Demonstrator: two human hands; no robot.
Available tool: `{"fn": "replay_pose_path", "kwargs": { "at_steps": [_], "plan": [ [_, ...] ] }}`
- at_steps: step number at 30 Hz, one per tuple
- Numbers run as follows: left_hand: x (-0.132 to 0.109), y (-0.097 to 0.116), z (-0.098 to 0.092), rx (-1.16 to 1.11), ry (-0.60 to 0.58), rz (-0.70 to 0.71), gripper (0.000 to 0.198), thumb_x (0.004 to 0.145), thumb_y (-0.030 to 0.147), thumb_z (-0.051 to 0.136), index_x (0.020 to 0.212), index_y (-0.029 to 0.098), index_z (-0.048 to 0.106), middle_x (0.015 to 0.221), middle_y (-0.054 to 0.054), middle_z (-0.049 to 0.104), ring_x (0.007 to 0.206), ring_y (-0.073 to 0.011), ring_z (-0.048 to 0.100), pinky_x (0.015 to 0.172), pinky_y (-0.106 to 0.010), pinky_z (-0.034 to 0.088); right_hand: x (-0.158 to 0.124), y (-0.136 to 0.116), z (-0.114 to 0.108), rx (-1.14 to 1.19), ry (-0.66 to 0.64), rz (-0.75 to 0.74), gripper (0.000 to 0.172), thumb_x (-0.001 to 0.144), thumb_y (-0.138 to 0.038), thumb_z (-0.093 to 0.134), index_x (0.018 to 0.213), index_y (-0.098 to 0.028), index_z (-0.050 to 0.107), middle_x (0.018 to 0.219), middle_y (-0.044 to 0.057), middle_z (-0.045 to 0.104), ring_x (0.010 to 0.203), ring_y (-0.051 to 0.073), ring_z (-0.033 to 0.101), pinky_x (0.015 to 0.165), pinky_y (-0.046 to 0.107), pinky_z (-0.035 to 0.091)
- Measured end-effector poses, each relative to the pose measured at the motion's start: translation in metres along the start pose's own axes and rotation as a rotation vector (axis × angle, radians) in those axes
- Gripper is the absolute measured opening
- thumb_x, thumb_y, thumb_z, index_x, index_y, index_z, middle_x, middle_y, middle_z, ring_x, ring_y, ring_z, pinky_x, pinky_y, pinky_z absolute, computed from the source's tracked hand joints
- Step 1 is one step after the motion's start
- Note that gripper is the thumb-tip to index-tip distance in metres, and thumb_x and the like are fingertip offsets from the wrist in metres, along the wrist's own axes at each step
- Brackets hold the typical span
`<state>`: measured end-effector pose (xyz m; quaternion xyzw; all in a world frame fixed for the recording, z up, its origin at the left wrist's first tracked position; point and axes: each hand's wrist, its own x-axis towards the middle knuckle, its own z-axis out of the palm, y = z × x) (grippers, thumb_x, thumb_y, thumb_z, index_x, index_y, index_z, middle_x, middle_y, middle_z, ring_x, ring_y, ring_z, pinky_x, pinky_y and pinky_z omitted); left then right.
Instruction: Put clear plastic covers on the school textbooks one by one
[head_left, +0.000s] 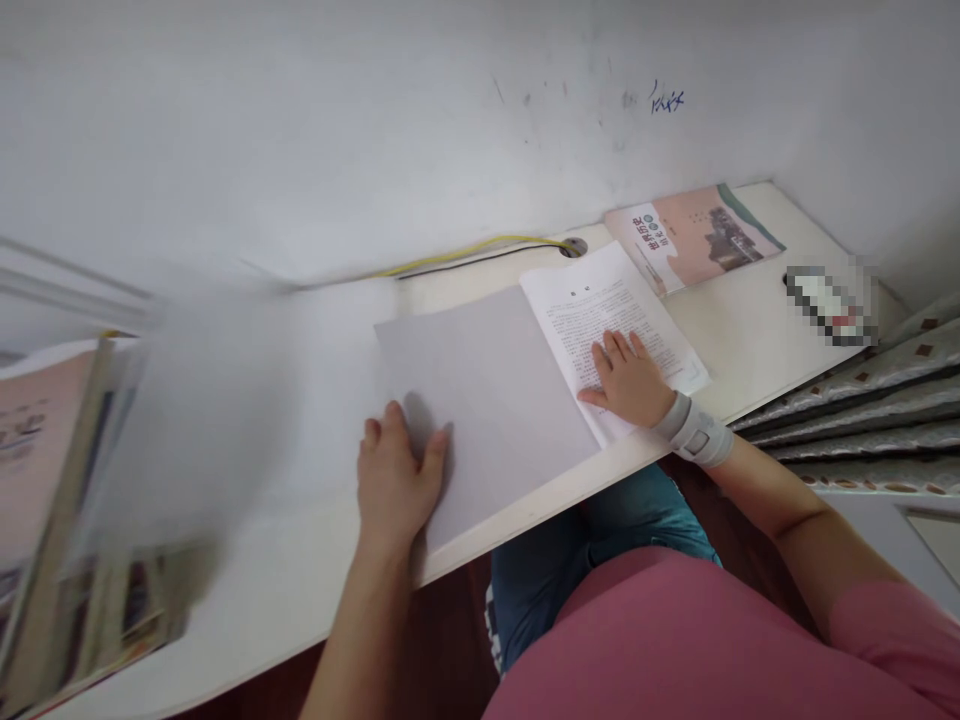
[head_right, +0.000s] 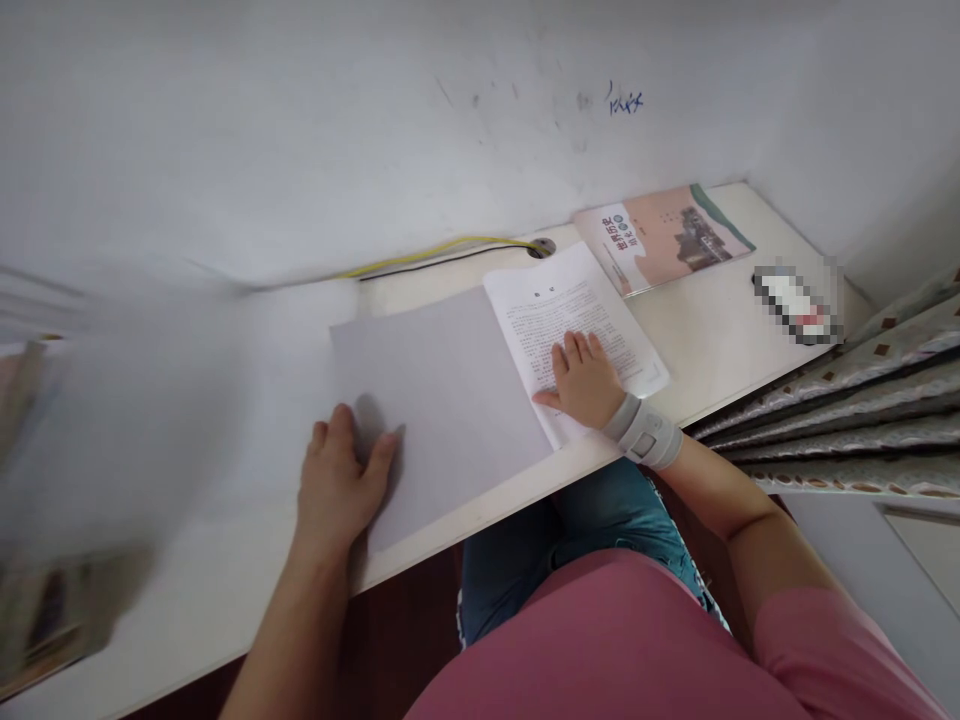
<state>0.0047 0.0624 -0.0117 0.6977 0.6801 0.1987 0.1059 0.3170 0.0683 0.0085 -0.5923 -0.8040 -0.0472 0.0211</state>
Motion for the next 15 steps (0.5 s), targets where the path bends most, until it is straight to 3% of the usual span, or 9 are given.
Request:
{"fn": "replay_pose_path", "kwargs": {
  "at_steps": [5,9,15],
  "plan": [
    [-0.001,0.006,-0.002,0.022,-0.016,-0.002,0.075,0.087,0.050,0.042,0.145,0.002,0.033,0.143,-0.027,0.043,0.139,-0.0439,0.030,0.110,-0.059,0.030,0.002,0.007,-0.001,-0.003,-0.006,-0.013,0.080,0.092,-0.060,0.038,0.139,0.004,0.041,0.145,0.031,0.039,0.136,0.039,0.039,0.113,0.057,0.022],
    [-0.001,0.009,-0.004,0.024,-0.030,-0.016,0.077,0.087,0.049,0.042,0.146,0.002,0.031,0.141,-0.028,0.044,0.138,-0.0440,0.032,0.109,-0.059,0.032,-0.007,0.000,-0.003,-0.004,0.022,0.008,0.076,0.093,-0.057,0.040,0.137,0.006,0.044,0.140,0.032,0.045,0.134,0.037,0.042,0.113,0.058,0.021],
    [-0.001,0.007,-0.002,0.057,-0.046,-0.037,0.078,0.088,0.053,0.038,0.146,0.001,0.030,0.146,-0.028,0.039,0.141,-0.0428,0.026,0.113,-0.058,0.025,-0.020,-0.008,-0.005,0.002,0.027,-0.032,0.078,0.092,-0.058,0.041,0.135,0.006,0.046,0.139,0.031,0.046,0.132,0.037,0.045,0.113,0.056,0.024]
  ]
}}
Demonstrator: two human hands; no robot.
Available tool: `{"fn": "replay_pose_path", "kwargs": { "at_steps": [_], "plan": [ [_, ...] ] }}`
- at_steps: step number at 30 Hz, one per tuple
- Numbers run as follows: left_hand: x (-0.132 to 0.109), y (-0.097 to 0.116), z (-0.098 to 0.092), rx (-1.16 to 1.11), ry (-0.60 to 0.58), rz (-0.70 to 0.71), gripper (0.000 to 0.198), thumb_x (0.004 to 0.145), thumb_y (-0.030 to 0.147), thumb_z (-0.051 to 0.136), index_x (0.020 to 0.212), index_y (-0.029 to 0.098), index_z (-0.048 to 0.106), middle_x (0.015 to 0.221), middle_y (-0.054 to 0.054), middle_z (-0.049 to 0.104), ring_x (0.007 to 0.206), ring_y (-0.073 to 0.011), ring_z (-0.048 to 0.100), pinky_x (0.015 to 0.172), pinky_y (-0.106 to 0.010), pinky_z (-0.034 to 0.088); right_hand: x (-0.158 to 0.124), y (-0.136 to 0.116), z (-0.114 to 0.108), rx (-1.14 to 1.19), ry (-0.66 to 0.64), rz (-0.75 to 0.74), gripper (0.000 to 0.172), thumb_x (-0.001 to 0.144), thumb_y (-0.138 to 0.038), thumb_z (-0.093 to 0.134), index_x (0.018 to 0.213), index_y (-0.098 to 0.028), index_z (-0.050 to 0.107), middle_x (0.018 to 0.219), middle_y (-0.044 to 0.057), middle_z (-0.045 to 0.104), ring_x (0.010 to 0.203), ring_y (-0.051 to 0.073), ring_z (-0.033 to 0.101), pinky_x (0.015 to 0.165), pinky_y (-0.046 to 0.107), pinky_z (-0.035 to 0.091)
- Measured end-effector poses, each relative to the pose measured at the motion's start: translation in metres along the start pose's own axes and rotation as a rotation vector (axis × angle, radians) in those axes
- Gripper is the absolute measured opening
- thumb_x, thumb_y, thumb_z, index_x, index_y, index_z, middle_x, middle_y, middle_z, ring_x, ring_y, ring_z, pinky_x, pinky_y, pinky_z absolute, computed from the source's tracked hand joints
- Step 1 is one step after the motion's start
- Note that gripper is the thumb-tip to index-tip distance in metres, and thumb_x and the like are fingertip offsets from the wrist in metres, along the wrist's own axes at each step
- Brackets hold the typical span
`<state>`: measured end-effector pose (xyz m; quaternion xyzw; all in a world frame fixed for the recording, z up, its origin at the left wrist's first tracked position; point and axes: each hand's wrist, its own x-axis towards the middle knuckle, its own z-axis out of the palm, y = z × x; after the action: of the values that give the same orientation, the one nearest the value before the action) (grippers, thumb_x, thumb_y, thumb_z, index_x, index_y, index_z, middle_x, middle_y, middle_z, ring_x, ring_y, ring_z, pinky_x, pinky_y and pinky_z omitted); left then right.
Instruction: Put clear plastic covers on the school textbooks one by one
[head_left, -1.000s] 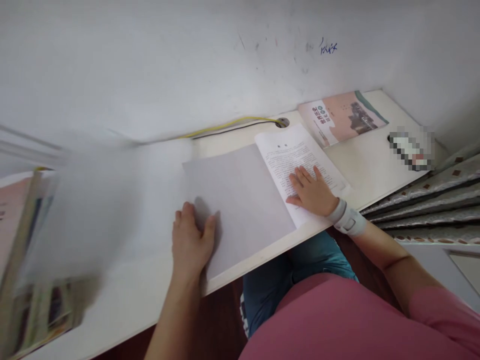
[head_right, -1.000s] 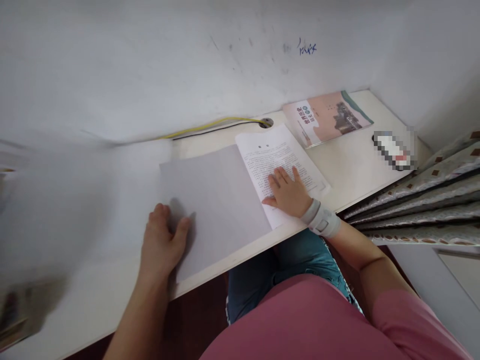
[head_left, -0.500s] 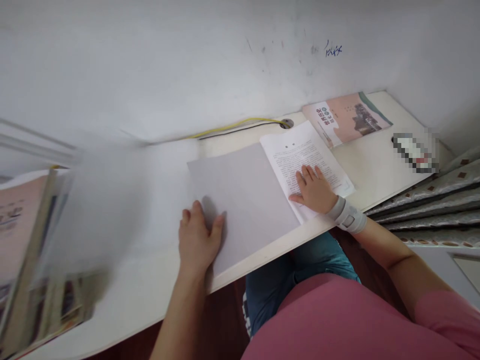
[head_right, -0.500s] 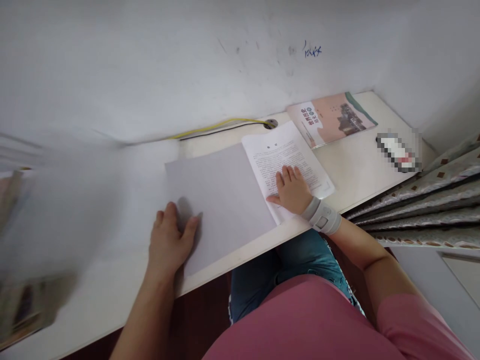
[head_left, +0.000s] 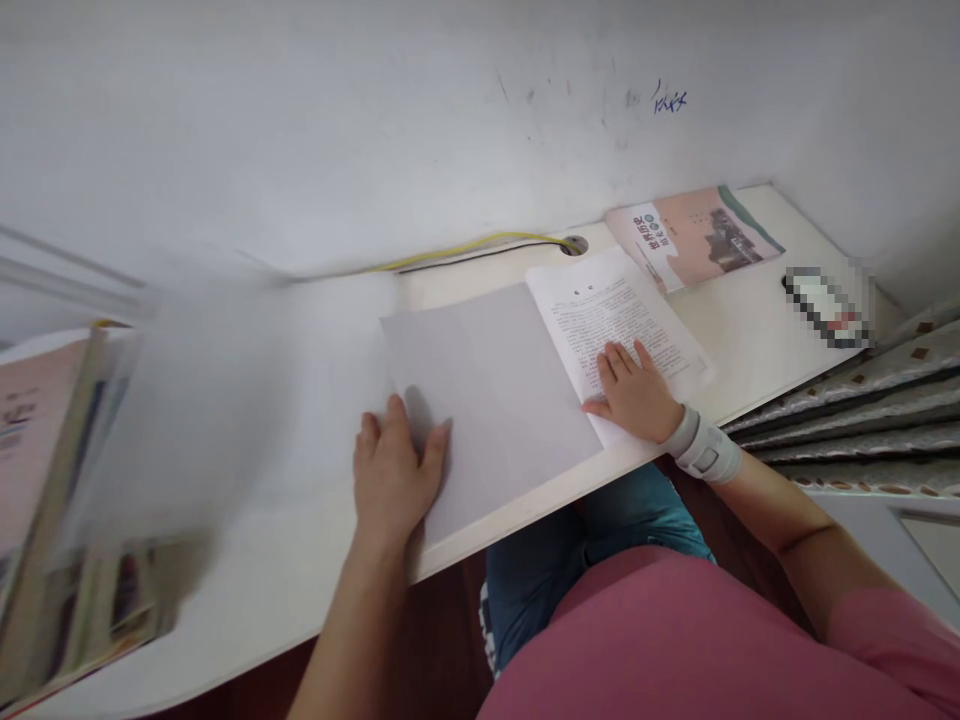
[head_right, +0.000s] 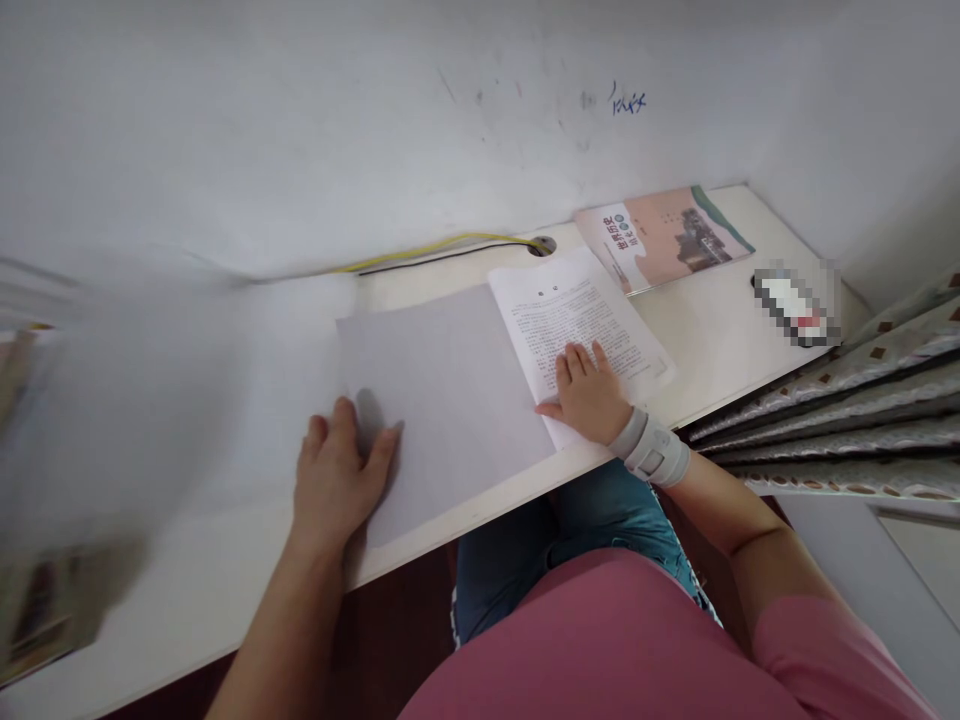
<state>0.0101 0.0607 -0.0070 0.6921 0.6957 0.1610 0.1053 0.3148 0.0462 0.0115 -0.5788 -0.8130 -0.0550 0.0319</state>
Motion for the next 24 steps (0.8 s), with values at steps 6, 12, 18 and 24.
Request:
{"fn": "replay_pose_path", "kwargs": {
  "at_steps": [6,12,18,24],
  "plan": [
    [0.001,-0.001,0.002,-0.019,0.021,0.011,0.079,0.086,0.053,0.042,0.146,0.002,0.031,0.145,-0.028,0.040,0.140,-0.0434,0.029,0.110,-0.060,0.028,0.008,-0.006,-0.009,-0.026,-0.057,0.053,0.081,0.090,-0.058,0.046,0.132,0.011,0.048,0.136,0.034,0.048,0.130,0.039,0.047,0.114,0.053,0.024],
    [0.000,0.000,0.002,-0.034,0.038,0.016,0.076,0.087,0.051,0.043,0.144,0.003,0.035,0.144,-0.026,0.043,0.141,-0.0427,0.026,0.112,-0.059,0.027,0.023,-0.008,-0.009,-0.011,-0.094,0.088,0.083,0.089,-0.060,0.046,0.133,0.011,0.047,0.138,0.034,0.045,0.131,0.039,0.045,0.113,0.054,0.024],
    [-0.003,0.001,-0.003,-0.197,0.101,-0.025,0.061,0.089,0.041,0.045,0.141,0.010,0.039,0.140,-0.021,0.050,0.134,-0.0348,0.043,0.109,-0.054,0.036,0.014,-0.007,-0.005,-0.005,-0.039,0.117,0.078,0.091,-0.057,0.046,0.134,0.008,0.047,0.138,0.035,0.046,0.131,0.040,0.045,0.110,0.057,0.028],
    [-0.005,0.011,-0.003,-0.140,0.212,-0.048,0.050,0.087,0.031,0.045,0.131,0.008,0.049,0.121,-0.021,0.064,0.123,-0.0314,0.055,0.105,-0.051,0.041,-0.004,-0.024,-0.012,0.028,-0.006,-0.060,0.060,0.091,-0.042,0.053,0.140,-0.009,0.046,0.149,0.024,0.039,0.134,0.039,0.042,0.110,0.057,0.029]
  ]
}}
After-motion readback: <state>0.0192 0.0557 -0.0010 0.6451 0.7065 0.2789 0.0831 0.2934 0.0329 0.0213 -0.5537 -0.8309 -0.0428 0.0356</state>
